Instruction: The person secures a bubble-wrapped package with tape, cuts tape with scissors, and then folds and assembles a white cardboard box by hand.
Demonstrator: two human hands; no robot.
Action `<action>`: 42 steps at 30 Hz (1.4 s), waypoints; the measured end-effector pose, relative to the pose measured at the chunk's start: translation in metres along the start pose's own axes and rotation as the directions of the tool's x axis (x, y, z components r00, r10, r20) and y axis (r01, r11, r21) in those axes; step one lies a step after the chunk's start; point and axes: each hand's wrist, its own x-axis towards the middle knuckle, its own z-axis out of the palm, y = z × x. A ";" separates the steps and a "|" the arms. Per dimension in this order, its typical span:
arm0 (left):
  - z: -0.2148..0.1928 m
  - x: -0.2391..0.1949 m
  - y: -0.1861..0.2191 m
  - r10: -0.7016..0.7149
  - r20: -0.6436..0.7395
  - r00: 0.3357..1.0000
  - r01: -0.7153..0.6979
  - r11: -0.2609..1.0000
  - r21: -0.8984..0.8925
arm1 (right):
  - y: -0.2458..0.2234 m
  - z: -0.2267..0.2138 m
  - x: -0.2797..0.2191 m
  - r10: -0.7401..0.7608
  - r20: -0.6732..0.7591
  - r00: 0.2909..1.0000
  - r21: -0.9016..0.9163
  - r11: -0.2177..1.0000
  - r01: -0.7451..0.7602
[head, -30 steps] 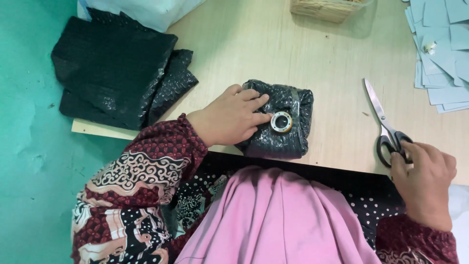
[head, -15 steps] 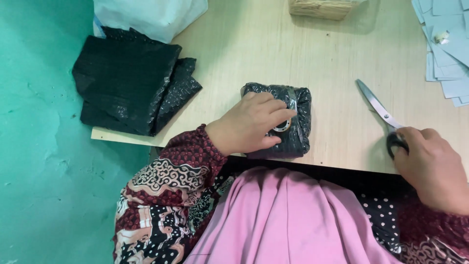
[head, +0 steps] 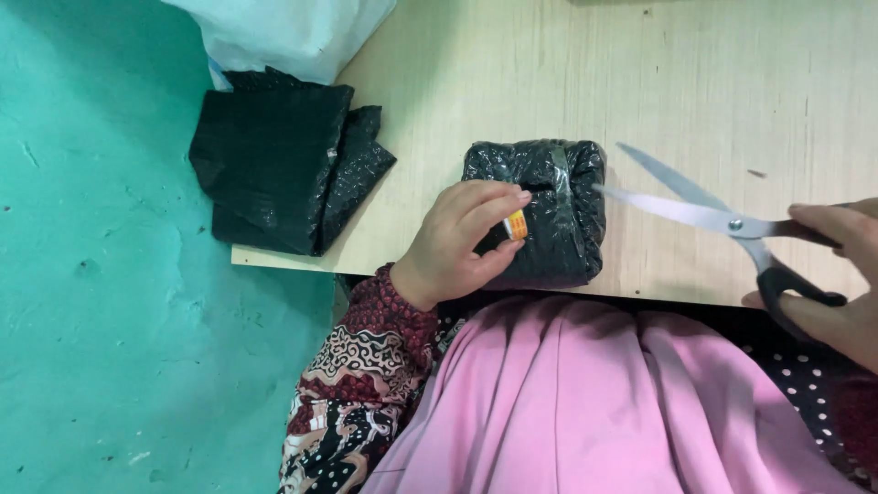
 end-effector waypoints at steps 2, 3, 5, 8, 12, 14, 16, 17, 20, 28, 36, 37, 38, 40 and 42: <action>0.001 -0.008 -0.005 -0.047 -0.002 0.999 0.047 0.997 -0.053 | 0.006 0.005 0.003 -0.228 -0.004 0.974 -0.101 0.969 0.226; 0.003 -0.013 -0.008 -0.084 -0.014 0.996 0.082 0.991 -0.110 | 0.003 0.006 0.007 -0.329 0.032 0.944 -0.136 0.934 0.330; 0.003 -0.018 -0.011 -0.122 -0.017 0.992 0.117 0.979 -0.166 | -0.005 0.009 0.013 -0.422 0.065 0.904 -0.163 0.890 0.426; 0.001 -0.018 -0.010 -0.115 -0.033 0.993 0.106 0.972 -0.210 | -0.016 0.012 0.021 -0.454 0.123 0.882 -0.281 0.837 0.470; -0.003 -0.016 -0.010 -0.002 -0.072 0.997 -0.005 0.995 -0.103 | -0.023 0.023 0.027 -0.527 0.085 0.846 -0.330 0.786 0.523; -0.005 -0.015 -0.010 0.015 -0.077 0.997 -0.021 0.998 -0.067 | -0.027 0.025 0.030 -0.546 0.075 0.834 -0.344 0.771 0.536; -0.007 -0.012 -0.011 0.030 -0.075 0.997 -0.034 0.998 -0.049 | -0.031 0.025 0.033 -0.571 0.120 0.812 -0.371 0.733 0.570; -0.008 -0.012 -0.011 0.031 -0.070 0.997 -0.034 0.998 -0.050 | -0.034 0.024 0.034 -0.568 0.118 0.814 -0.370 0.736 0.567; -0.011 -0.010 -0.009 0.032 -0.059 0.998 -0.034 0.999 -0.030 | -0.043 0.021 0.037 -0.526 0.255 0.812 -0.419 0.697 0.583; -0.018 -0.001 -0.006 0.061 0.001 0.998 -0.061 0.998 0.005 | -0.063 0.015 0.047 -0.425 0.413 0.805 -0.488 0.643 0.590; -0.022 0.001 -0.003 0.047 -0.001 0.999 -0.047 0.999 -0.005 | -0.071 0.015 0.047 -0.407 0.471 0.783 -0.475 0.631 0.614; -0.023 0.000 -0.002 0.030 -0.008 1.000 -0.030 0.999 -0.027 | -0.072 0.015 0.045 -0.405 0.467 0.786 -0.478 0.633 0.610; -0.025 0.000 -0.001 0.031 -0.010 0.999 -0.031 0.999 -0.028 | -0.067 0.016 0.042 -0.405 0.467 0.786 -0.479 0.631 0.610; -0.029 -0.001 0.002 -0.009 -0.049 0.999 0.005 0.998 -0.068 | -0.058 0.019 0.036 -0.369 0.464 0.805 -0.496 0.644 0.582; -0.031 -0.005 0.008 -0.027 -0.088 0.996 0.013 0.988 -0.157 | -0.046 0.019 0.024 -0.327 0.323 0.888 -0.497 0.740 0.454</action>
